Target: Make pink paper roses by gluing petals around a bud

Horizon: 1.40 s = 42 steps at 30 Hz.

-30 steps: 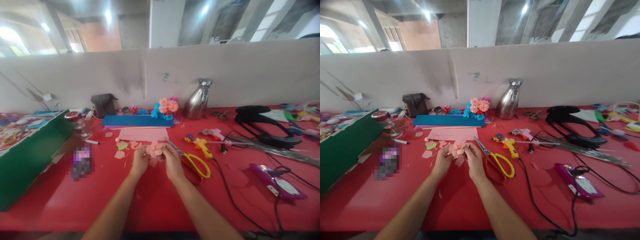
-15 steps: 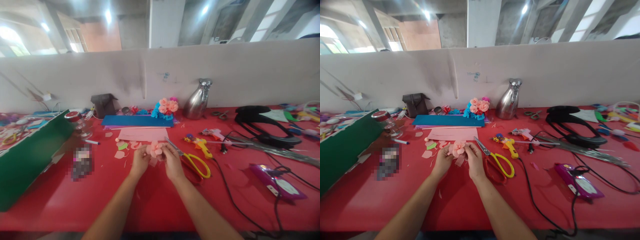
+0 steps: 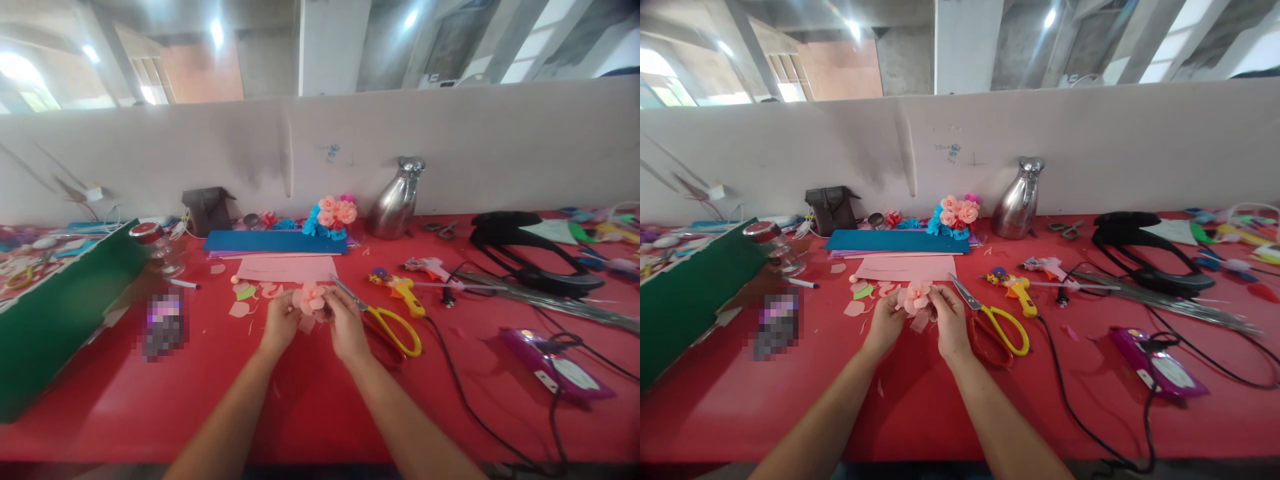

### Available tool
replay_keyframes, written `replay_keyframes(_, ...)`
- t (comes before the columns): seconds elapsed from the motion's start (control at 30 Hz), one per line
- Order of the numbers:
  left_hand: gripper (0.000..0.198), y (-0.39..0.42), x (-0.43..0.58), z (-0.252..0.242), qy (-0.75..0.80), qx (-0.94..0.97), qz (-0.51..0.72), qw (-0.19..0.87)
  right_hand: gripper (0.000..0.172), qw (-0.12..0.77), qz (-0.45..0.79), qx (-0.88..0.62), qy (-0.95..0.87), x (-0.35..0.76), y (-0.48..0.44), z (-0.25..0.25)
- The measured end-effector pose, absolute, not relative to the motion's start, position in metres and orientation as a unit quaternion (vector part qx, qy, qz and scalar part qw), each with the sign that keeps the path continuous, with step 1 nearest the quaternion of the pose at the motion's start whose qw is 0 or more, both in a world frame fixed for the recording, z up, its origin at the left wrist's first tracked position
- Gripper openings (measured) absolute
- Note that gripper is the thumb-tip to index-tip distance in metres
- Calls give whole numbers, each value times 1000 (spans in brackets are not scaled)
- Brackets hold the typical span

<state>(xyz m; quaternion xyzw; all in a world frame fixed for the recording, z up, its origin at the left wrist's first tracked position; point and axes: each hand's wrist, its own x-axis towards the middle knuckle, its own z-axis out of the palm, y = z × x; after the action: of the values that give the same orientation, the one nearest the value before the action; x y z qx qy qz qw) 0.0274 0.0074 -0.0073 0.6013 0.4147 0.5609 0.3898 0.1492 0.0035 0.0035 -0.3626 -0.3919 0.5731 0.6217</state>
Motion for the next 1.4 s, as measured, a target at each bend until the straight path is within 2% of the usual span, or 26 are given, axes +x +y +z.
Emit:
replay_keyframes(0.3,25,9,28,-8,399,589,566,415,21,603,590,-383,-375,149,5,2)
replay_keyframes(0.87,24,8,27,-5,393,615,557,397,18,612,573,-386,-385,150,4,6)
replay_keyframes(1.03,26,8,26,-3,392,613,556,401,23,609,571,-386,-393,149,3,8)
replay_keyframes(1.4,21,9,28,-6,386,586,560,441,19,621,551,-394,-393,151,4,4)
